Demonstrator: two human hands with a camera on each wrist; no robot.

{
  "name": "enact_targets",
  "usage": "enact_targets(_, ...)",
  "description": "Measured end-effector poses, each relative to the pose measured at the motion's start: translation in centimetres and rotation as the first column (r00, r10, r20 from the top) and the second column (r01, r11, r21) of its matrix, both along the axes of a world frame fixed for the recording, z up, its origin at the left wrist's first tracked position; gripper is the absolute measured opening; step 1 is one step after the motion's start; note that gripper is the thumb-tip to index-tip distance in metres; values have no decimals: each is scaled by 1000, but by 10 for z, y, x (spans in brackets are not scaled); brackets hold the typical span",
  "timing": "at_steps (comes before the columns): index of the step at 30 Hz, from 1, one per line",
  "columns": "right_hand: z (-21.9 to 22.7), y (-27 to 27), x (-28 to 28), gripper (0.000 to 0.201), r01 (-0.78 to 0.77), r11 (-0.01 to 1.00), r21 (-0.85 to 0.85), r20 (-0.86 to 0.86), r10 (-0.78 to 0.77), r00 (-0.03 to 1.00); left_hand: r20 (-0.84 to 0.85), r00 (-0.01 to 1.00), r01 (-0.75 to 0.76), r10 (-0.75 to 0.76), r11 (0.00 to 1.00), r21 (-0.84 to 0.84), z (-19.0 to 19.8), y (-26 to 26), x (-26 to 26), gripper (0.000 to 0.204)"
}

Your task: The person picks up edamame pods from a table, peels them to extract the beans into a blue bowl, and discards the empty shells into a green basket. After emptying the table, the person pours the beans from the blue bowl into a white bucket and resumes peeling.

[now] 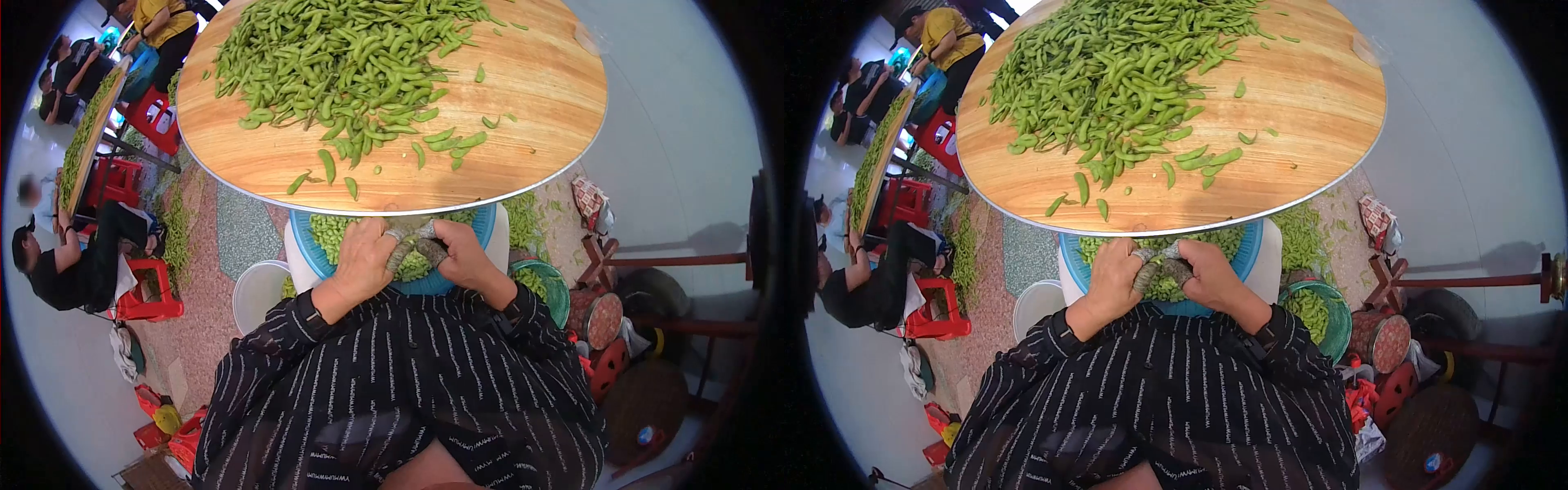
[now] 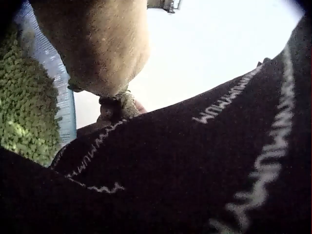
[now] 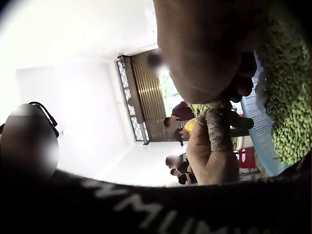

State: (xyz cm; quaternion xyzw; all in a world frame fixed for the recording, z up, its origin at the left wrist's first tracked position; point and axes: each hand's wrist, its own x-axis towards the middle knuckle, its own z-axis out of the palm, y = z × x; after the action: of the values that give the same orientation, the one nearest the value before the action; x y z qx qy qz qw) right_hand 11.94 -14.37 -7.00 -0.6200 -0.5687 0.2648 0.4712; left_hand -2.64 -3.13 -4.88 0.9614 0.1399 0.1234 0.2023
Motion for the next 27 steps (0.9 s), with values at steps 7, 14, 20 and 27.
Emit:
enact_targets(7, 2, 4, -12, 17, 106, 992, -73, -191, -119, 974, 86, 989, -49, 118, 824, -565, -30, 2, 2, 15)
enact_targets(14, -6, 9, -10, 17, 74, 997, 33, -53, -72, 996, 205, 966, -8, 157, 811, -585, -31, -1, 6, 20)
enact_targets(20, -9, 9, -14, 15, 61, 998, 35, -5, -61, 998, 126, 964, 17, 236, 415, -910, -41, -1, 6, 24)
enact_targets(27, -1, -24, 8, 10, 261, 964, -51, -63, -264, 962, -80, 997, -15, -18, 917, -399, -24, 10, -10, 16)
